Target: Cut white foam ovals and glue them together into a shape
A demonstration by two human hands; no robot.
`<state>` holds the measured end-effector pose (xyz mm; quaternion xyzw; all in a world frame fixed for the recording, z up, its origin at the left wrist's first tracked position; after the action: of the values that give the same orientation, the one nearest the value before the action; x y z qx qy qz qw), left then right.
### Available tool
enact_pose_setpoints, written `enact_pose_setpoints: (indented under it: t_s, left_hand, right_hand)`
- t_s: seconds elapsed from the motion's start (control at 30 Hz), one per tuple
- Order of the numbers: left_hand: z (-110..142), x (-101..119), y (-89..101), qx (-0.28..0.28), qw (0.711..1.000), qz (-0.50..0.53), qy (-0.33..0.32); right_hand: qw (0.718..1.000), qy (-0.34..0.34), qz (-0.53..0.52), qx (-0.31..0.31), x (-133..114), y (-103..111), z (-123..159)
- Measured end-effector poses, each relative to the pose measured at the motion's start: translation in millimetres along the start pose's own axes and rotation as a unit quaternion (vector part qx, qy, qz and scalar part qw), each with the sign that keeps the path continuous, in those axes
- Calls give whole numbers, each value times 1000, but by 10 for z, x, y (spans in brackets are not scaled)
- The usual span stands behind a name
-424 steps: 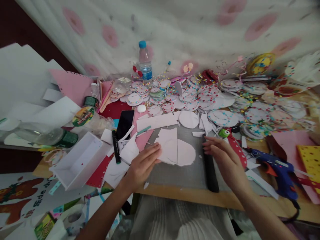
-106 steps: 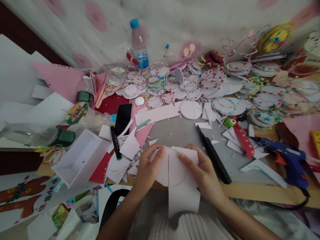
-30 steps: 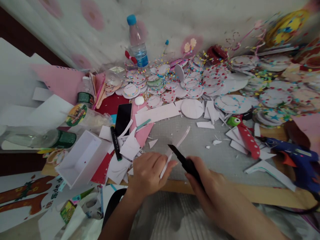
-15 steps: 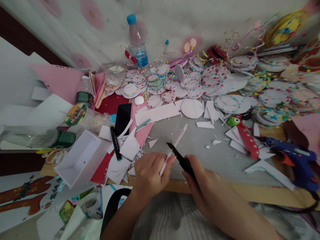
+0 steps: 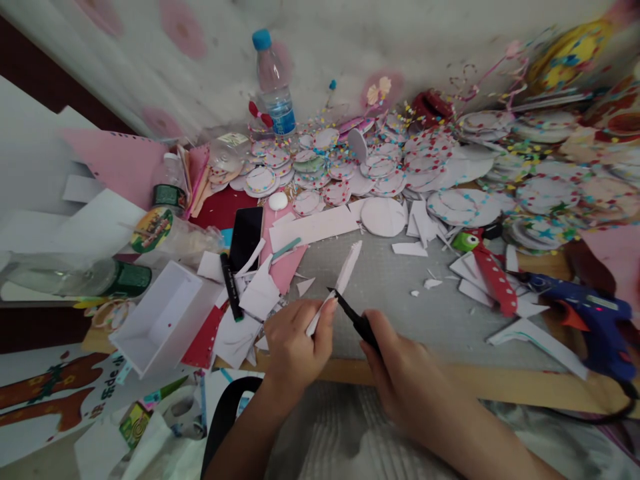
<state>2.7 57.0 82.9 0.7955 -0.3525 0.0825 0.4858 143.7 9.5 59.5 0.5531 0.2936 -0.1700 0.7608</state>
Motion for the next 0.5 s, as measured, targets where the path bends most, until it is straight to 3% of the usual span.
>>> enact_pose_setpoints:
  t_s: [0.2, 0.3, 0.4, 0.5]
  left_hand:
    - [2, -135, 18, 34, 997, 5, 64]
    - [-65, -413, 124, 81, 983, -22, 165]
    - [-102, -753, 258, 139, 935, 27, 325]
    - [-90, -924, 252, 131, 860, 226, 439]
  right_hand:
    - [999, 14, 32, 34, -14, -119, 53]
    - [999, 23, 34, 9, 65, -227, 210]
    - [999, -34, 4, 32, 345, -208, 314]
    - [977, -150, 78, 131, 759, -19, 265]
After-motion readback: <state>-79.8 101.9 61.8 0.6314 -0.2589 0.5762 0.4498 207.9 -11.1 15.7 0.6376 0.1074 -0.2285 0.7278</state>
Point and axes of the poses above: each hand's wrist, its own z-axis away from the middle knuckle, its own y-axis out of the back of the hand, x = y × z, the point moved 4 cm from there along -z, towards the middle knuckle, and after that the axes turned 1 degree about z, right-handed, at the moved point
